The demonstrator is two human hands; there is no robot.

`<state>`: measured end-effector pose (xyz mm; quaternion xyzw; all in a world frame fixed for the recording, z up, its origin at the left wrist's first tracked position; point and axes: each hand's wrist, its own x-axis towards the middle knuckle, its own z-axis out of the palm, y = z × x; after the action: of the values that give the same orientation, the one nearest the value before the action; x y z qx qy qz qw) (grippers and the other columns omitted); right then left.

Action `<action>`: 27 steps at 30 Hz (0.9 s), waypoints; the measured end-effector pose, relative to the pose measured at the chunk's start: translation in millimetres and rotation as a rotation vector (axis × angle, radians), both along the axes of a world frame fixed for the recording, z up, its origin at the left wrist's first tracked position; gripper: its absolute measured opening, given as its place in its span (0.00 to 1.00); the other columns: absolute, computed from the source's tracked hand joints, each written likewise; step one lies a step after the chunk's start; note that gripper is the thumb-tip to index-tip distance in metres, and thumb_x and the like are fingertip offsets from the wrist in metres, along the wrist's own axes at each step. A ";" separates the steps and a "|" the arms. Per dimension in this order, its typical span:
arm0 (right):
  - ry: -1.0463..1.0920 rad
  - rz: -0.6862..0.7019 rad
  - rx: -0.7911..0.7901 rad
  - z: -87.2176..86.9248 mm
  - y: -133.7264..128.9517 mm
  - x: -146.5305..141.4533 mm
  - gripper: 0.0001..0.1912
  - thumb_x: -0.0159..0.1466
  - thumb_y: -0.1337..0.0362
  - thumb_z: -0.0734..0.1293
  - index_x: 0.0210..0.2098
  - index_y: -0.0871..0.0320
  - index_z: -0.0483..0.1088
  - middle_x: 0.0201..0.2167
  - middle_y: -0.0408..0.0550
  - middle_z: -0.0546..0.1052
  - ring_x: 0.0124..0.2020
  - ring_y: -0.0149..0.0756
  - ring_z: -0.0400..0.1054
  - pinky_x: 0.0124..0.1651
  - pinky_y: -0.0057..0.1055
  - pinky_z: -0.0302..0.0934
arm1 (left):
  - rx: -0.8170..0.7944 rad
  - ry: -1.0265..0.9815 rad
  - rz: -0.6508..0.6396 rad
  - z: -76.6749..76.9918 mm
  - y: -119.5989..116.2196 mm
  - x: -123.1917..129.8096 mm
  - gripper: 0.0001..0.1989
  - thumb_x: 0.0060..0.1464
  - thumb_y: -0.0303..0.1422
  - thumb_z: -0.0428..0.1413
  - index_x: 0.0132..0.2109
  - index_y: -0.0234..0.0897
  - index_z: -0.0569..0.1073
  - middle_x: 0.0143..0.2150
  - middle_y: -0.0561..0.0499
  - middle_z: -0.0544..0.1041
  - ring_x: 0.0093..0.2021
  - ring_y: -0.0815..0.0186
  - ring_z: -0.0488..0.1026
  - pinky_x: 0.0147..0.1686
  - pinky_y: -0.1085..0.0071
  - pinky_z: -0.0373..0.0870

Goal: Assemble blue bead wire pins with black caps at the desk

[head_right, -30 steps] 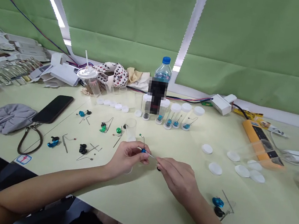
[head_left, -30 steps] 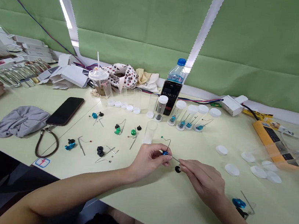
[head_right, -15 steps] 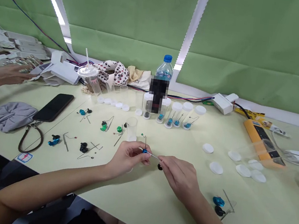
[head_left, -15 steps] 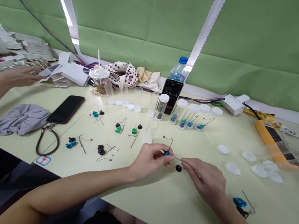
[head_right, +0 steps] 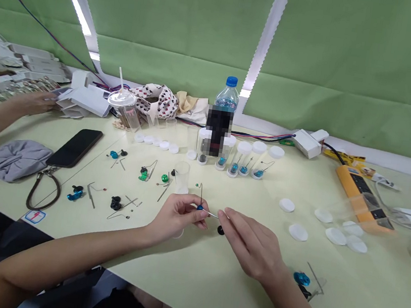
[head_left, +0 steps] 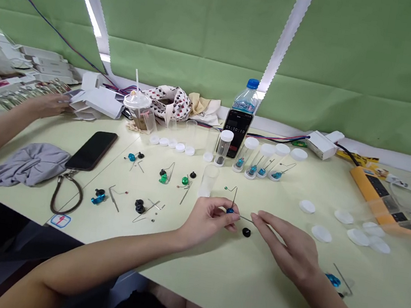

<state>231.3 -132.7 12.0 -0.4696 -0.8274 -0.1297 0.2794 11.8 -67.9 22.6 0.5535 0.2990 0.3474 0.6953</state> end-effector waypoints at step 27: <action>0.041 0.027 0.120 6.1 3.6 -22.2 0.16 0.62 0.77 0.62 0.46 0.57 0.71 0.31 0.44 0.78 0.29 0.27 0.72 0.28 0.22 0.62 | 0.093 0.072 0.045 -2.7 -2.1 0.7 0.12 0.51 0.38 0.58 0.37 0.32 0.74 0.31 0.49 0.75 0.30 0.67 0.75 0.34 0.71 0.73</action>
<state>209.1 -129.1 18.1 -0.4432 -0.8185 -0.1657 0.3259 12.5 -70.0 20.0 0.5907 0.3198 0.3563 0.6495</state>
